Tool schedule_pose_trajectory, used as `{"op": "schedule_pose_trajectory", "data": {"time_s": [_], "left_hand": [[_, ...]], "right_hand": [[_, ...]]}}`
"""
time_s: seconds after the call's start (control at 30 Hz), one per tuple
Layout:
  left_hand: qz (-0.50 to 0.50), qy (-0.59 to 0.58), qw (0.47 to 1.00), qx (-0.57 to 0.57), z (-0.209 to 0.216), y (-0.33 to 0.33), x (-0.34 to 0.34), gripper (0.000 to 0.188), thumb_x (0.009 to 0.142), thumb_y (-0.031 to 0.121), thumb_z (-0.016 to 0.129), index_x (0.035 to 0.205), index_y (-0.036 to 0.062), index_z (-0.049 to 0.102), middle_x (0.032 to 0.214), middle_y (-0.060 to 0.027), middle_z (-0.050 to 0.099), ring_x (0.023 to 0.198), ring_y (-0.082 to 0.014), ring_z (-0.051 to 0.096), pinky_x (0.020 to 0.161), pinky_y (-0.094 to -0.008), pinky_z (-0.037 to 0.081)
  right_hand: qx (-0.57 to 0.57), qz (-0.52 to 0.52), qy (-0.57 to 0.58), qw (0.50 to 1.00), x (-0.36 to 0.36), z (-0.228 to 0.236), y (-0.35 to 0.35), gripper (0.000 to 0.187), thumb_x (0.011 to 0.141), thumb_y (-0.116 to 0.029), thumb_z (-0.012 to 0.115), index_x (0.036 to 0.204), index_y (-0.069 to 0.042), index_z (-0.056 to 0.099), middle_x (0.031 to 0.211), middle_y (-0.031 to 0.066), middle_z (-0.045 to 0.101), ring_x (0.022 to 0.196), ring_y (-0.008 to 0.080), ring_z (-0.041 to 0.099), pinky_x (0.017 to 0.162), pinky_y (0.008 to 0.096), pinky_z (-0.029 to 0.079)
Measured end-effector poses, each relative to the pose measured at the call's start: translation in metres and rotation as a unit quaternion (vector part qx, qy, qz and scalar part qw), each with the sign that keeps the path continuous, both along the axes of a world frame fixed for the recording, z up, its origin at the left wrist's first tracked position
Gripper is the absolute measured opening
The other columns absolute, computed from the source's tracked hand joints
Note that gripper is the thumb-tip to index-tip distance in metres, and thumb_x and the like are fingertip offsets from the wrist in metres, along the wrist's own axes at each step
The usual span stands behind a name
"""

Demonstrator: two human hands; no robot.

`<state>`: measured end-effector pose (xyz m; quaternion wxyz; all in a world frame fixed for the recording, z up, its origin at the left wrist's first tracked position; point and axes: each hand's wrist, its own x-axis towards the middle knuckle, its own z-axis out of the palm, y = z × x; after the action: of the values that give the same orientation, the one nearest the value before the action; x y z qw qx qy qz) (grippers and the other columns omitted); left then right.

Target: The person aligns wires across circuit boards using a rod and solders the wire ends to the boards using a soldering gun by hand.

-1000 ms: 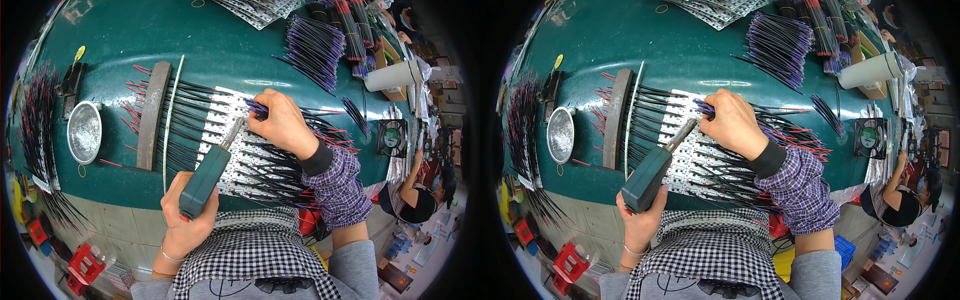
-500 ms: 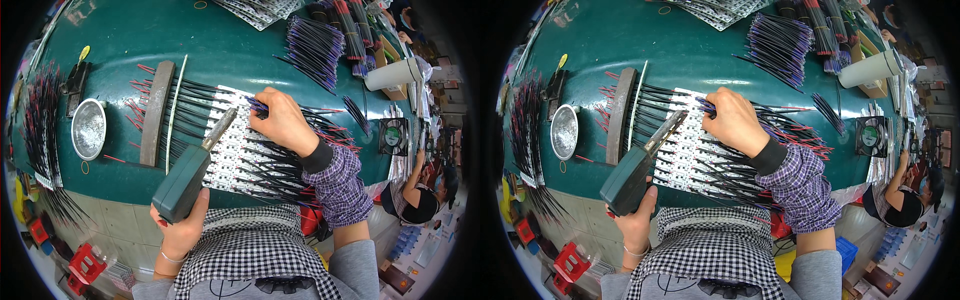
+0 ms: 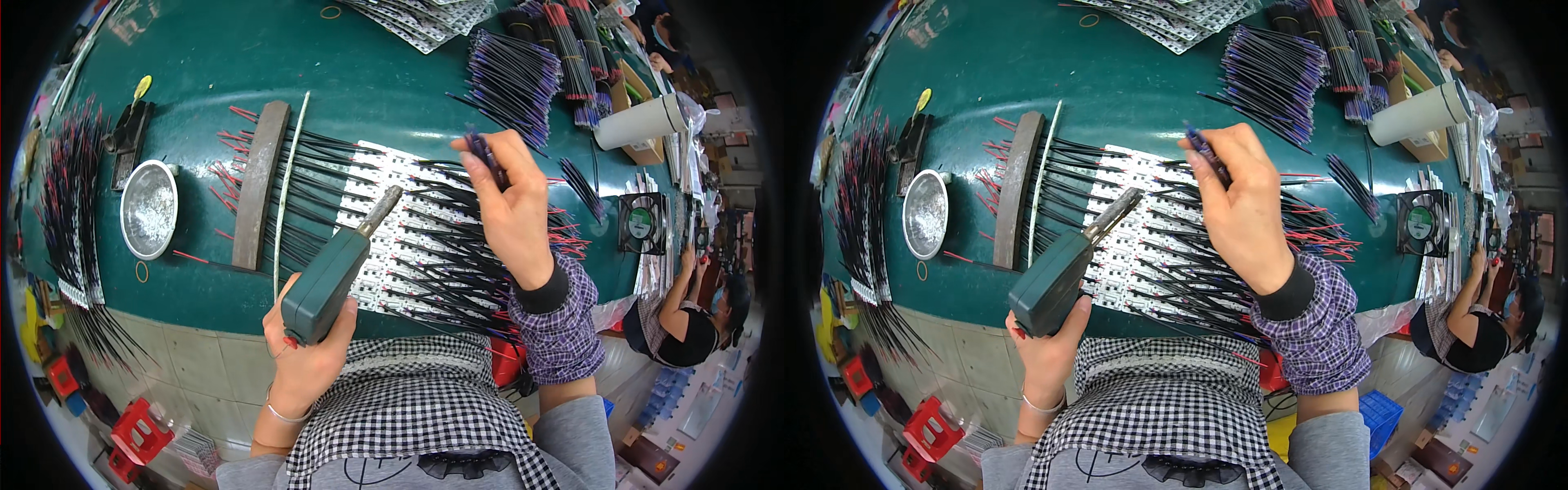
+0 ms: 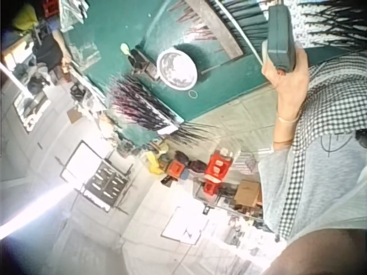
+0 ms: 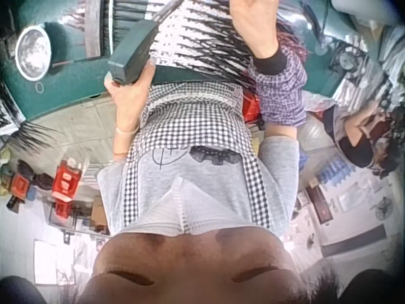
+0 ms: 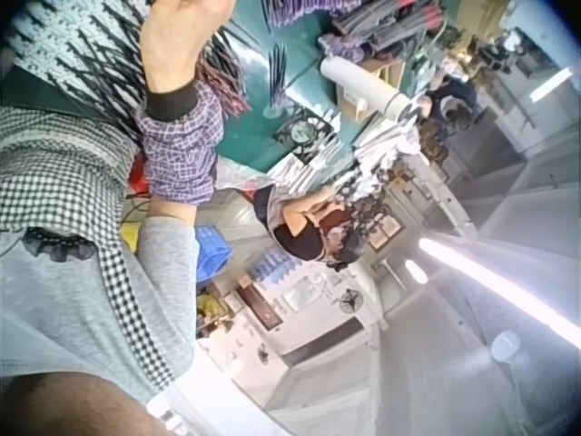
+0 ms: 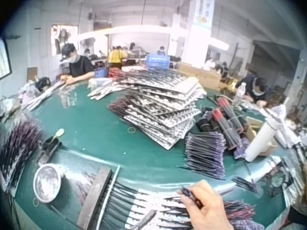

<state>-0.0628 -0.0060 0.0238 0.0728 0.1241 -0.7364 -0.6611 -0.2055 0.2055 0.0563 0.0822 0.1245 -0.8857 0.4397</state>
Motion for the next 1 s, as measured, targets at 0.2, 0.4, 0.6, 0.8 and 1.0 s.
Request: {"op": "schedule_pose_trajectory", "data": {"time_s": [0.2, 0.4, 0.6, 0.8, 1.0], "left_hand": [[-0.007, -0.037, 0.999, -0.009, -0.005, 0.003, -0.004, 0.016, 0.08, -0.005, 0.075, 0.094, -0.0039, 0.068, 0.085, -0.0037, 0.063, 0.071, -0.0078, 0.057, 0.062, -0.0243, 0.047], [0.012, -0.022, 1.0, -0.006, -0.005, 0.003, 0.0, 0.017, 0.08, -0.005, 0.076, 0.094, -0.0037, 0.068, 0.085, -0.0043, 0.065, 0.07, -0.0078, 0.058, 0.06, -0.0247, 0.047], [0.036, -0.035, 0.986, -0.156, -0.011, -0.005, 0.019, 0.032, 0.08, -0.007, 0.077, 0.112, -0.0038, 0.072, 0.099, -0.0082, 0.074, 0.067, -0.0074, 0.063, 0.056, -0.0214, 0.048], [0.027, 0.016, 0.996, -0.081, -0.016, -0.013, 0.022, 0.034, 0.081, -0.008, 0.077, 0.114, -0.0047, 0.07, 0.098, -0.0097, 0.074, 0.06, -0.007, 0.06, 0.049, -0.0205, 0.045], [0.027, 0.01, 0.996, -0.08, -0.02, -0.014, 0.026, 0.034, 0.081, -0.007, 0.077, 0.114, -0.0053, 0.07, 0.097, -0.0105, 0.074, 0.06, -0.0074, 0.061, 0.048, -0.0206, 0.045]], "right_hand": [[0.038, 0.068, -0.051, 0.996, 0.005, -0.004, 0.0, 0.017, 0.098, -0.003, 0.06, 0.11, 0.003, 0.07, 0.096, 0.0116, 0.057, 0.087, 0.0187, 0.056, 0.077, 0.03, 0.044], [0.034, 0.072, -0.071, 0.994, 0.01, -0.008, -0.005, 0.017, 0.086, 0.002, 0.069, 0.104, 0.004, 0.068, 0.092, 0.0146, 0.062, 0.082, 0.0272, 0.063, 0.074, 0.0344, 0.049], [0.033, 0.081, -0.095, 0.992, 0.01, -0.022, -0.004, 0.025, 0.079, 0.008, 0.07, 0.103, 0.004, 0.066, 0.094, 0.0178, 0.065, 0.086, 0.0347, 0.066, 0.077, 0.0402, 0.052], [0.042, 0.088, -0.084, 0.992, 0.014, -0.024, -0.008, 0.028, 0.077, 0.009, 0.069, 0.105, 0.005, 0.064, 0.098, 0.0186, 0.062, 0.089, 0.037, 0.064, 0.08, 0.0412, 0.051], [0.084, 0.104, -0.049, 0.99, 0.017, -0.039, -0.005, 0.025, 0.077, 0.007, 0.067, 0.102, 0.004, 0.063, 0.097, 0.0192, 0.06, 0.085, 0.038, 0.06, 0.076, 0.0455, 0.048]]}}
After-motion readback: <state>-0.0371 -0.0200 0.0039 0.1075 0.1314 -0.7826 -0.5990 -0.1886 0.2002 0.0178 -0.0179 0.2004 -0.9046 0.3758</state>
